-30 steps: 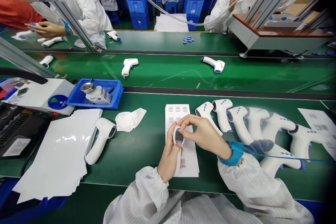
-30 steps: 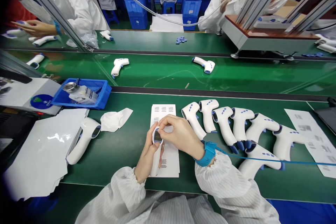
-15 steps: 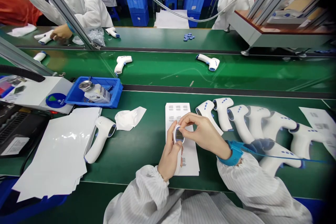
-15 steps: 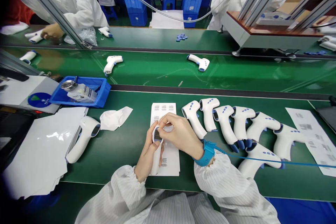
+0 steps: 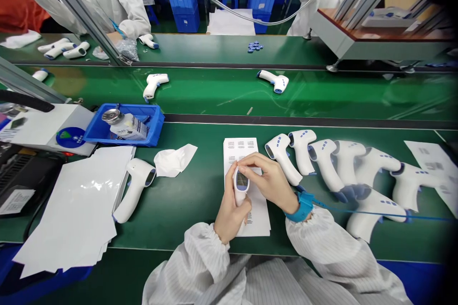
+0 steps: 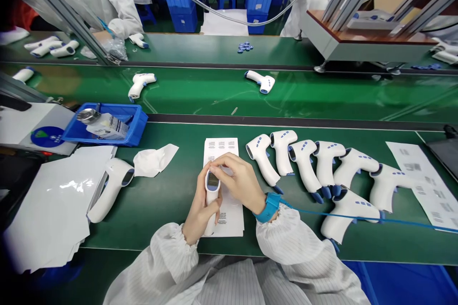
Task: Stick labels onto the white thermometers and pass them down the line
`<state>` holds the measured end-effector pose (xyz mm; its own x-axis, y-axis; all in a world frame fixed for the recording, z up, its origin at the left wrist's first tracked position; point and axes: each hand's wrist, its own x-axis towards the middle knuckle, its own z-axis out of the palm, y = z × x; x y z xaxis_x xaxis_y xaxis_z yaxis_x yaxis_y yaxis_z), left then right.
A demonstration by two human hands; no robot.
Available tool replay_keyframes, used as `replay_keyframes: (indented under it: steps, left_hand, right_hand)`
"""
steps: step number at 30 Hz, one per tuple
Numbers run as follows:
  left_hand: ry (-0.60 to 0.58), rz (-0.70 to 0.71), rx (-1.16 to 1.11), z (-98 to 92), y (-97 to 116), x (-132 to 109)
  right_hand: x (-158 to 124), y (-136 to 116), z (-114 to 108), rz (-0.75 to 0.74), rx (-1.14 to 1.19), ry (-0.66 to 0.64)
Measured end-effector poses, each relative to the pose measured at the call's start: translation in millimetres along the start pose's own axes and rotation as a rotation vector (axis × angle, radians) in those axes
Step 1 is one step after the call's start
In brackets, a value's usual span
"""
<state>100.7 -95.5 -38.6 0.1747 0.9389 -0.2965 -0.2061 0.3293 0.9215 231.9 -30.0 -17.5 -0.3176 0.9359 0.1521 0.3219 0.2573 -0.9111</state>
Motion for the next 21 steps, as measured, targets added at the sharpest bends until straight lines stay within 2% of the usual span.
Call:
replay_keyframes:
  steps: [3, 5, 7, 8, 10, 12, 13, 15, 17, 21]
  left_hand:
    - [0.015, 0.012, 0.019, 1.7, 0.9, -1.5]
    - [0.022, 0.011, 0.013, 2.3, 4.7, -3.1]
    - [0.073, 0.040, -0.035, 1.9, 12.6, -2.2]
    - [0.123, 0.080, -0.071, 1.1, 18.1, 0.0]
    - [0.223, 0.167, -0.146, -2.3, 31.2, 8.0]
    - [0.255, 0.189, -0.186, -8.7, 44.9, 18.5]
    - [0.252, 0.178, -0.180, -12.9, 50.8, 23.4]
    - [0.250, 0.146, -0.119, -22.0, 59.1, 30.2]
    - [0.274, 0.115, -0.030, -30.4, 61.1, 32.0]
    - [0.274, 0.006, 0.119, -42.6, 49.1, 28.2]
  right_hand:
    - [-1.8, 0.5, 2.0, 0.029, -0.012, 0.040]
    - [-4.7, 0.2, 4.8, 0.098, 0.063, 0.094]
    - [-8.1, -3.2, 8.5, 0.196, 0.183, 0.146]
    - [-9.3, -6.7, 10.5, 0.247, 0.239, 0.127]
    - [-8.7, -15.6, 14.0, 0.314, 0.308, -0.061]
    - [0.0, -23.1, 16.8, 0.303, 0.287, -0.331]
    - [9.0, -24.5, 17.7, 0.275, 0.232, -0.413]
    - [39.1, -21.0, 18.5, 0.249, -0.016, -0.424]
    - [84.7, -10.1, 17.9, 0.285, -0.328, -0.311]
    - [194.9, 17.1, 10.4, 0.309, -0.554, -0.087]
